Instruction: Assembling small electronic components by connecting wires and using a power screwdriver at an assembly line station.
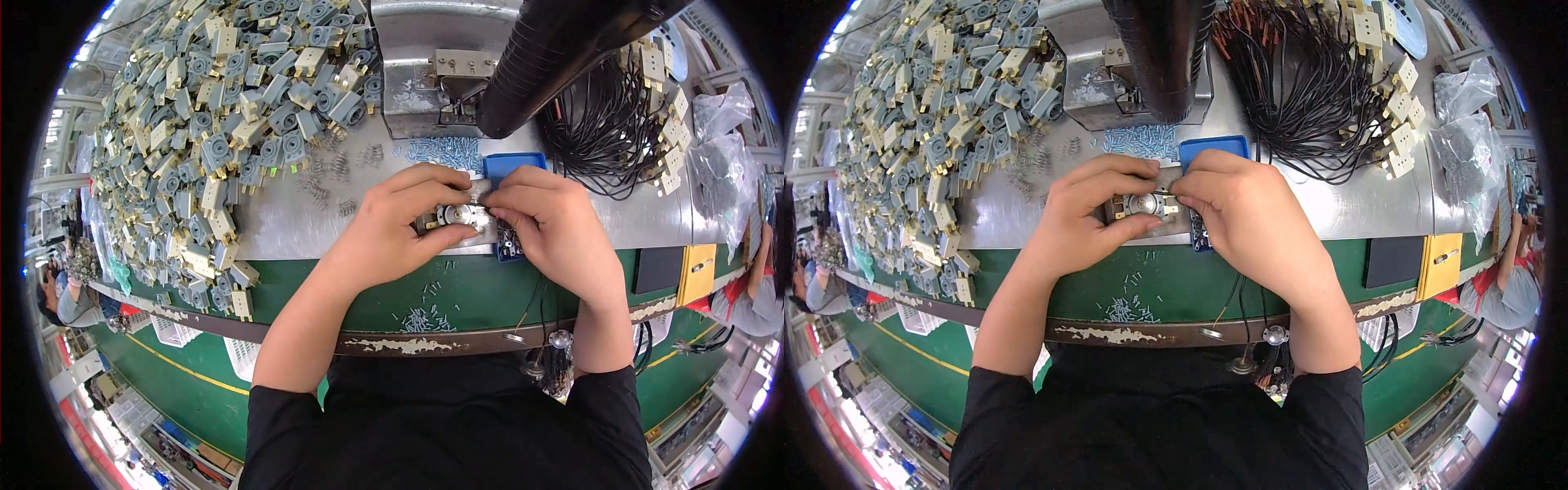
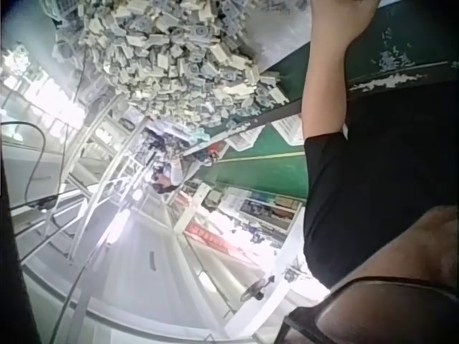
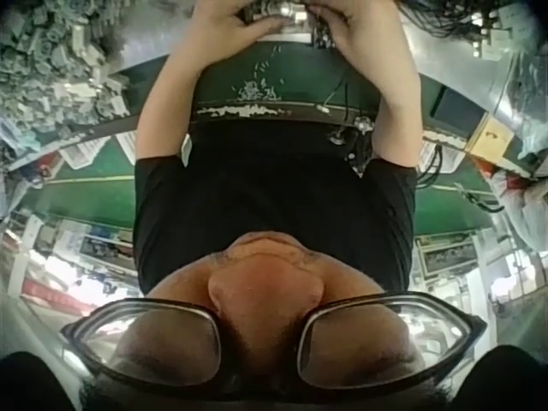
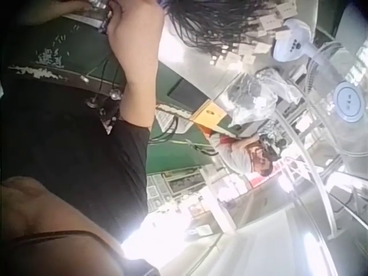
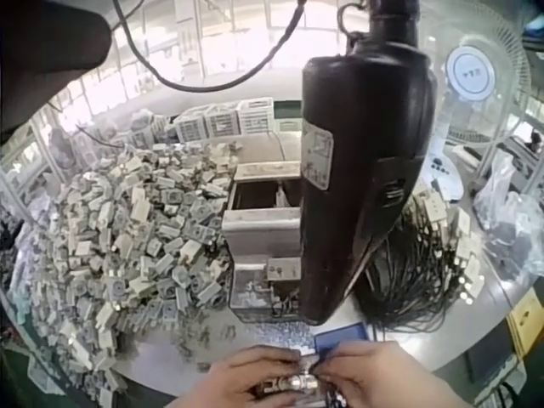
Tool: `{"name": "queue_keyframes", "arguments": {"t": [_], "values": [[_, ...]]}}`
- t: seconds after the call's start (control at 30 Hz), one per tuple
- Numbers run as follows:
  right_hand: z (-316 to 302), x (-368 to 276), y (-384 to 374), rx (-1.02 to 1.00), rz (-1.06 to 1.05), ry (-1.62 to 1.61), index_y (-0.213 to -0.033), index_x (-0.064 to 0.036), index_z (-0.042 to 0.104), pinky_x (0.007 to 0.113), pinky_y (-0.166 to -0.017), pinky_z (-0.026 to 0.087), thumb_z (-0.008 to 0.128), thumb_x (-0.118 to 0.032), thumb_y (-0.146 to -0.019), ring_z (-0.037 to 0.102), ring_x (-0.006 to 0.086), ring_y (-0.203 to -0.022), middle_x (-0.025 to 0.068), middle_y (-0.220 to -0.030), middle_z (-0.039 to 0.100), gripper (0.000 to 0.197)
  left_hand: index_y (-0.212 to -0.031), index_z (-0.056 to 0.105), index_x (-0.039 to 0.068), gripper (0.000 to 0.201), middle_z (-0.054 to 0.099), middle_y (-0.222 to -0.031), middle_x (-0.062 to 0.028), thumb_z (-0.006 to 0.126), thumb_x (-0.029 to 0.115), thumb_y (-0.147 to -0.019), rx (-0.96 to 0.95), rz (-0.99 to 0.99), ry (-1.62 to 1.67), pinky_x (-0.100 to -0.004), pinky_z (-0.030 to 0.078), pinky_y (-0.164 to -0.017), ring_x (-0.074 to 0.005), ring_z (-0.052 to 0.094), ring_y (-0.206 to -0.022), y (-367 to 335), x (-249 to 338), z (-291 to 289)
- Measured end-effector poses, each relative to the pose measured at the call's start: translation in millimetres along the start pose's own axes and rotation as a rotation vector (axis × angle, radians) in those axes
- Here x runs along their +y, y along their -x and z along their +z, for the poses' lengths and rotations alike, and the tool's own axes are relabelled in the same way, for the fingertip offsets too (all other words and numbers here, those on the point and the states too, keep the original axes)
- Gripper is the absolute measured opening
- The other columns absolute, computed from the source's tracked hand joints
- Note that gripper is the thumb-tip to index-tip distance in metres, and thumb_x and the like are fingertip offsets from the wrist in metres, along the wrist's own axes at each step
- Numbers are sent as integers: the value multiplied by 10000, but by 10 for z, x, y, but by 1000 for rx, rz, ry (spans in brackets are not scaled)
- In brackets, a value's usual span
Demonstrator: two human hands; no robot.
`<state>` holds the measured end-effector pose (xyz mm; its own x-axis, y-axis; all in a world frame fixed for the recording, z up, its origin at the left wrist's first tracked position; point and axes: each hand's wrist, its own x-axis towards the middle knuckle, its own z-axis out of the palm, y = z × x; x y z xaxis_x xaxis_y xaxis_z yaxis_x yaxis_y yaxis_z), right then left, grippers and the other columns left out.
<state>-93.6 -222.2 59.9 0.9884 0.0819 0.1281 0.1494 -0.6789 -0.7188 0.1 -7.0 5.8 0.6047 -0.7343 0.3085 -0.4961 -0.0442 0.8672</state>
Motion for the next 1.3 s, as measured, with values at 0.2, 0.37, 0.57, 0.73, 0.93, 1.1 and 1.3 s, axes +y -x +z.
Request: {"name": "queue_keyframes", "arguments": {"t": [0.2,0.37,0.57,0.73,0.93,1.1,1.3], "values": [[61,6,-31,12,-104,109,-940,-5,739,432,-739,563,672,35,-801,690,354,-884,128,-927,684,160,-1068,737,3,352,739,-1211,-153,911,82,-772,-32,-4,13,-396,576,-968,-313,718,-1146,6,-17,-27],[-38,188,-196,-76,-188,44,-944,-1,741,434,-773,570,672,44,-738,685,359,-913,126,-922,685,222,-1069,734,-7,346,743,-1199,-149,904,77,-779,-32,-22,47,-399,573,-981,-314,718,-1148,23,-31,-20],[-119,204,-334,-172,-269,36,-948,9,740,445,-764,560,676,56,-738,666,366,-871,132,-891,671,224,-1070,736,-2,357,745,-1177,-146,908,80,-768,-16,-1,59,-397,576,-973,-313,723,-1130,-6,-19,-24],[-42,98,-228,-135,-238,103,-959,12,743,441,-754,558,685,67,-741,666,354,-855,130,-890,667,232,-1051,734,2,341,742,-1167,-141,906,85,-769,-9,-14,50,-394,581,-946,-310,726,-1098,9,-18,-10],[-62,55,-256,-94,-178,51,-1013,8,762,388,-758,570,715,71,-813,710,311,-868,131,-945,717,215,-1066,723,-1,348,736,-1162,-135,895,102,-782,-6,5,59,-393,578,-937,-310,722,-1088,38,-41,-33],[15,-15,-244,10,-22,-4,-994,16,762,339,-776,572,742,60,-843,747,263,-861,134,-949,747,158,-1053,710,-6,335,731,-1149,-138,881,97,-784,-12,11,79,-401,572,-927,-321,717,-1076,27,-46,-40],[33,7,-237,-46,11,-2,-985,-7,756,364,-806,589,754,39,-845,742,302,-890,138,-946,757,147,-1010,691,-5,319,727,-1161,-141,884,91,-775,36,14,98,-404,573,-920,-326,715,-1071,45,-61,-39]]}}
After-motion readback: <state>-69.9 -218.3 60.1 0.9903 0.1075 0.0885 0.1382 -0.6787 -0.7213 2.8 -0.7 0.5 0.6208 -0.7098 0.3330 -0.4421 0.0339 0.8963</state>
